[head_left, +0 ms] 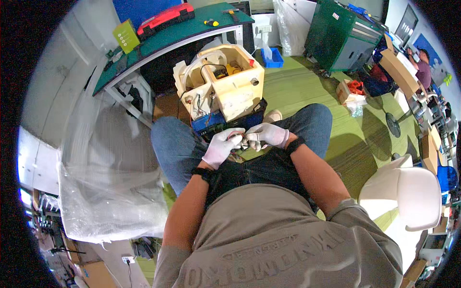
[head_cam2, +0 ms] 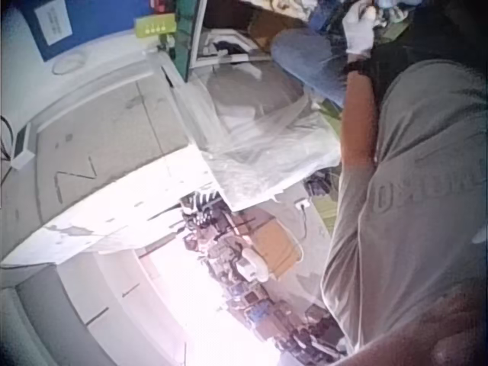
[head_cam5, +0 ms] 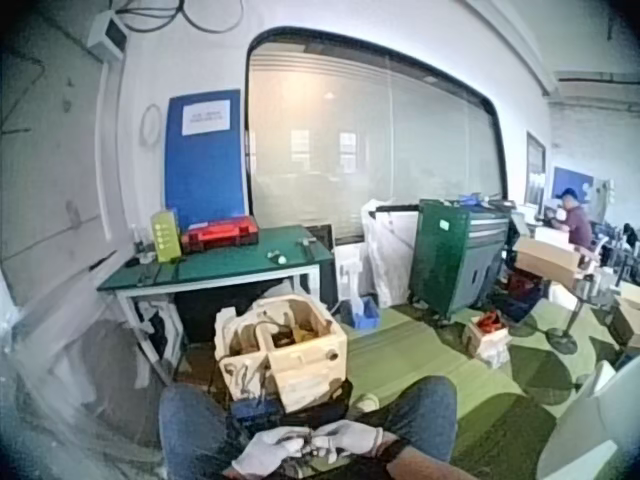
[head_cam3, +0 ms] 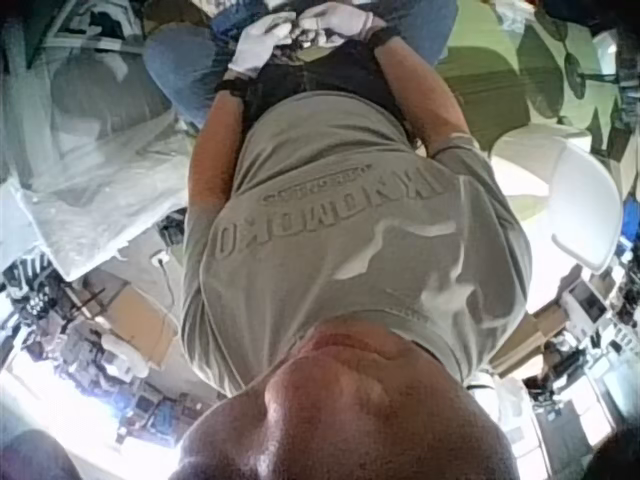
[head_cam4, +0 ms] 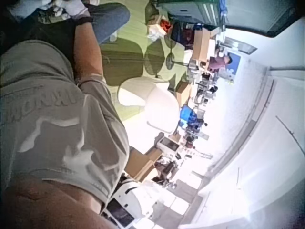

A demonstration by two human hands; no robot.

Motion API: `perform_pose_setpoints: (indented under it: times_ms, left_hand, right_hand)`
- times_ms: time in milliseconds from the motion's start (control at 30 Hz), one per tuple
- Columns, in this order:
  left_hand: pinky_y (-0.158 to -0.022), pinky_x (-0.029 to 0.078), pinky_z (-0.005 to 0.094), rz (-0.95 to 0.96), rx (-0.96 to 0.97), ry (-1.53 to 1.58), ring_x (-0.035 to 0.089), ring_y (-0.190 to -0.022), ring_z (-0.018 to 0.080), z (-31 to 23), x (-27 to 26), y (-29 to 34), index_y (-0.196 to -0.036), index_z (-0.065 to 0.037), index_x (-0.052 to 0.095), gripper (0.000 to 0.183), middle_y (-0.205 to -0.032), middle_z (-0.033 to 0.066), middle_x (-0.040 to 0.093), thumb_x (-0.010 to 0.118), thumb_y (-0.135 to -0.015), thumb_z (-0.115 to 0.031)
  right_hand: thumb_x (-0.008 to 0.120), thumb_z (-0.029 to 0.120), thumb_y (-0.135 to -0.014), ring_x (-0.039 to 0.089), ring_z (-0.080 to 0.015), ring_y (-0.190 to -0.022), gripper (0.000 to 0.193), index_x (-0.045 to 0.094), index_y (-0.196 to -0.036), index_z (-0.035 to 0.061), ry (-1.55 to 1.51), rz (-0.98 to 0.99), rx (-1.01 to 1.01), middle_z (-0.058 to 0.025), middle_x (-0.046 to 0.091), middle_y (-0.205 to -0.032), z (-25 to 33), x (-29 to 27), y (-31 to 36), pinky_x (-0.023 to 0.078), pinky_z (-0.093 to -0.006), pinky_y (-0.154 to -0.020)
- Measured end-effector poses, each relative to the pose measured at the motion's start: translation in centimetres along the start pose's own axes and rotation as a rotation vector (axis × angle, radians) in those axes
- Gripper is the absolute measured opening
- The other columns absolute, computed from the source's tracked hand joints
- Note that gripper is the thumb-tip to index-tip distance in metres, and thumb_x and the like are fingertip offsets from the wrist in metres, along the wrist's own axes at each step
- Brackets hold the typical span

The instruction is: Routing and connecting wires inside a yellow electro-mechanical housing unit.

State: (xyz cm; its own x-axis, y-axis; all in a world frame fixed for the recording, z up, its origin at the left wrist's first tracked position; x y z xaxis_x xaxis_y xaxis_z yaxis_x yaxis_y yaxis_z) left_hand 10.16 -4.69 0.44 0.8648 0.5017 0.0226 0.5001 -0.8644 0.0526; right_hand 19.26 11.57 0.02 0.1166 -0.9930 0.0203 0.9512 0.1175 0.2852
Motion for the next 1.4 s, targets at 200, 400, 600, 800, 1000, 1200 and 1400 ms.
perform_pose_setpoints:
  times_ms: [200,400,600,800,1000,1200,1400]
  left_hand:
    - [-0.077,0.054,0.0263,-0.063,-0.104,-0.043,0.065,-0.085,0.0123,0.1,-0.7,0.0,-0.119,-0.001,0.063,0.027,-0.098,0.0041,0.069,0.059,-0.095,-0.013]
    - [-0.079,0.055,0.0294,-0.235,-0.035,0.010,0.066,-0.085,0.0143,0.0,-1.0,-0.1,-0.122,0.000,0.059,0.034,-0.107,0.0097,0.068,0.065,-0.091,-0.012]
    - [-0.084,0.052,0.0291,-0.389,0.120,-0.418,0.065,-0.094,0.0182,-1.8,-1.4,0.4,-0.106,0.001,0.066,0.035,-0.108,0.0099,0.066,0.079,-0.077,-0.013]
    - [-0.077,0.052,0.0264,-0.245,0.078,-0.494,0.065,-0.085,0.0134,-1.6,0.4,0.3,-0.108,-0.001,0.066,0.032,-0.097,0.0077,0.069,0.072,-0.084,-0.020]
    - [-0.073,0.054,0.0264,-0.171,-0.024,-0.050,0.066,-0.084,0.0131,-0.1,-0.5,0.2,-0.125,0.000,0.059,0.037,-0.100,0.0057,0.069,0.059,-0.097,-0.024]
    - [-0.069,0.057,0.0291,-0.058,-0.153,0.348,0.067,-0.076,0.0172,0.7,-0.7,0.2,-0.129,-0.001,0.054,0.041,-0.096,0.0101,0.068,0.058,-0.097,-0.026]
    - [-0.065,0.052,0.0228,0.013,-0.196,0.137,0.063,-0.074,0.0091,0.4,0.0,0.3,-0.119,-0.001,0.061,0.036,-0.088,0.0003,0.066,0.069,-0.090,-0.021]
  right_hand:
    - [0.063,0.033,-0.095,0.061,-0.0099,-0.065,0.031,0.067,-0.101,0.0029,0.043,-0.099,-0.012,-0.0026,0.065,-0.079,0.2,-0.5,-0.2,0.047,-0.0249,-0.056]
    - [0.066,0.025,-0.092,0.059,-0.0096,-0.060,0.023,0.070,-0.098,0.0027,-0.059,-0.208,-0.113,-0.0018,0.064,-0.076,-0.1,-1.5,-0.6,0.048,-0.0251,-0.055]
    - [0.066,0.026,-0.093,0.059,-0.0094,-0.060,0.025,0.070,-0.099,0.0013,-0.089,-0.284,-0.121,-0.0020,0.064,-0.074,0.9,-1.1,0.2,0.048,-0.0253,-0.053]
    - [0.067,0.029,-0.092,0.060,-0.0090,-0.058,0.028,0.072,-0.105,0.0044,-0.039,-0.310,-0.122,-0.0025,0.068,-0.076,-0.3,-1.8,-0.3,0.045,-0.0228,-0.046]
    - [0.064,0.026,-0.095,0.056,-0.0071,-0.059,0.026,0.069,-0.109,0.0049,-0.056,-0.226,-0.027,0.0008,0.066,-0.080,1.4,-0.5,0.9,0.044,-0.0222,-0.048]
    - [0.064,0.027,-0.095,0.055,-0.0055,-0.056,0.025,0.069,-0.109,0.0057,-0.092,-0.196,-0.056,0.0018,0.066,-0.078,1.6,-0.3,1.1,0.042,-0.0201,-0.045]
    - [0.063,0.025,-0.096,0.056,-0.0051,-0.057,0.025,0.070,-0.109,0.0058,-0.049,-0.231,-0.018,0.0016,0.066,-0.078,0.9,-0.7,0.7,0.042,-0.0195,-0.045]
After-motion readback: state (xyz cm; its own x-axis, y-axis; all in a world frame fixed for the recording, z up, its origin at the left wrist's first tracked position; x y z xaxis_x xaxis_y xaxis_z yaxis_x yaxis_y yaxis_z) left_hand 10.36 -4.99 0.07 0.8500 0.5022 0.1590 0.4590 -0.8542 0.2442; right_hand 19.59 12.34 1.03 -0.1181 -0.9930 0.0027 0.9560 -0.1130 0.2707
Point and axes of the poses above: each hand's wrist, its own y-axis away from the middle knuckle, its own x-axis out of the palm, z = x × y, the point moved 4 cm from there along -y, towards the middle knuckle
